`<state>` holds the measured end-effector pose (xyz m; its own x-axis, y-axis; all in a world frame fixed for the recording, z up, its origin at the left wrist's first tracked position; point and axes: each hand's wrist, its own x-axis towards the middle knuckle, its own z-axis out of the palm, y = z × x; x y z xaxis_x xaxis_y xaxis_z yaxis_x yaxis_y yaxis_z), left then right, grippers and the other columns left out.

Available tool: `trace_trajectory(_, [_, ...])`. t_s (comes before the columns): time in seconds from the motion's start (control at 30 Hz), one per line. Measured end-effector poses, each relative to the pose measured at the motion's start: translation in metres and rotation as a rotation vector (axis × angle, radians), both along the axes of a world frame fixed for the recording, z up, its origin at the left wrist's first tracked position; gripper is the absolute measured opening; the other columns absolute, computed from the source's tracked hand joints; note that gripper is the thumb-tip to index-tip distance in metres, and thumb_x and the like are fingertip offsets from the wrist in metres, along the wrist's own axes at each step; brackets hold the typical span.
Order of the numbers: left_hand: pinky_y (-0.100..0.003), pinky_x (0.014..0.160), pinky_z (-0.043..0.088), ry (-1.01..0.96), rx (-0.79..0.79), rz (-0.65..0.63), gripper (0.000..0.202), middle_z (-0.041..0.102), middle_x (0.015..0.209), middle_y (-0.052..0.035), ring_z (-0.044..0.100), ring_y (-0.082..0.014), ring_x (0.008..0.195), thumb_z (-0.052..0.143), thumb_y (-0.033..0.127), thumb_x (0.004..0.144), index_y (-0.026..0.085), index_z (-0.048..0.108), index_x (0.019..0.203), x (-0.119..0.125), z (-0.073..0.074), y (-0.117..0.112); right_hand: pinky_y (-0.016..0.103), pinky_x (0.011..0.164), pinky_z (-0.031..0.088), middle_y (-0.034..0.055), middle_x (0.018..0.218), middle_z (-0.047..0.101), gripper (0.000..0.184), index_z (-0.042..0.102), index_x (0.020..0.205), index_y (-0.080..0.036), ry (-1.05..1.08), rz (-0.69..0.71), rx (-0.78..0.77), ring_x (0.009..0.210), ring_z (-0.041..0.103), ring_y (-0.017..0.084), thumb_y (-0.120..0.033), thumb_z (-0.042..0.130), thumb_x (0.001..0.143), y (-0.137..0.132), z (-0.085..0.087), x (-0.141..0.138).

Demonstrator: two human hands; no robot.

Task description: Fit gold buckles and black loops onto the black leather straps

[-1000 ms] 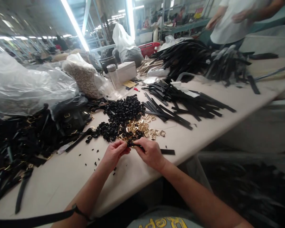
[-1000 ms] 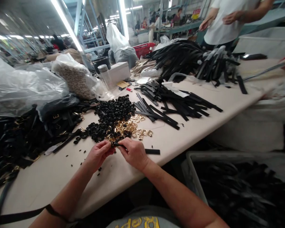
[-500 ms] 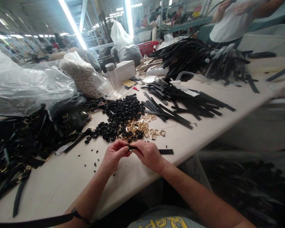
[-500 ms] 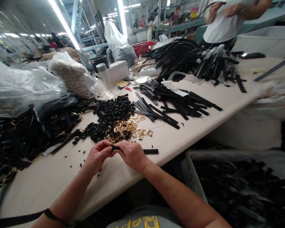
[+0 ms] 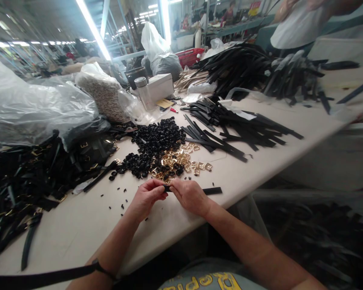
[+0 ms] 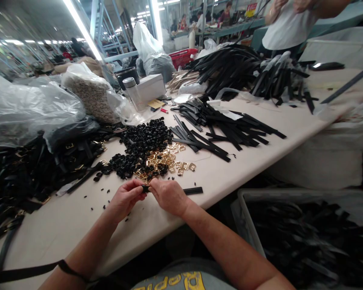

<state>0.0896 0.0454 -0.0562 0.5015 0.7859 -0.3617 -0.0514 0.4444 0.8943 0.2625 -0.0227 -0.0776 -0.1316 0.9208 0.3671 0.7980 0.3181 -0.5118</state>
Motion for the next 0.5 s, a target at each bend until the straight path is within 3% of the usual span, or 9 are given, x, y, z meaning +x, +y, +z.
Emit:
trace_trajectory(0.1, [-0.02,0.054,0.05,0.045,0.096,-0.011,0.03,0.069,0.066,-0.0015,0.063,-0.0105,0.054,0.085,0.033,0.061,0.014,0.069,0.079,0.0014,0.0017,-0.0018,0.026,0.056,0.03,0.0026,0.069,0.064,0.022,0.054,0.083,-0.017,-0.072,0.021,0.01,0.059,0.058,0.014,-0.024,0.04,0.099,0.0007,-0.0019,-0.0016])
trace_trajectory(0.2, [-0.019,0.051,0.047,0.046,0.175,-0.002,0.027,0.065,0.061,0.0006,0.059,-0.0094,0.051,0.083,0.031,0.063,0.014,0.067,0.077,0.0043,0.0031,-0.0025,0.024,0.059,0.035,0.0033,0.079,0.068,0.016,0.057,0.093,-0.017,0.003,0.043,0.01,0.066,0.062,0.014,-0.026,0.045,0.098,-0.0002,-0.0002,-0.0024])
trace_trajectory(0.3, [-0.018,0.048,0.042,0.014,0.141,0.01,0.025,0.061,0.057,0.0021,0.053,-0.0072,0.048,0.082,0.028,0.062,0.015,0.064,0.074,0.0067,0.0046,-0.0031,0.024,0.064,0.042,0.0039,0.091,0.07,0.021,0.056,0.109,-0.019,0.155,0.049,0.057,0.074,0.065,0.015,-0.032,0.057,0.092,-0.0024,0.0026,-0.0018])
trace_trajectory(0.5, [-0.016,0.047,0.039,-0.014,0.057,0.036,0.029,0.058,0.056,0.0038,0.051,-0.0058,0.047,0.083,0.027,0.06,0.015,0.063,0.076,0.0053,0.0061,-0.0039,0.026,0.066,0.047,0.0046,0.087,0.068,0.018,0.059,0.102,-0.018,0.192,0.096,0.179,0.076,0.064,0.016,-0.034,0.056,0.093,-0.0035,-0.0007,0.0005])
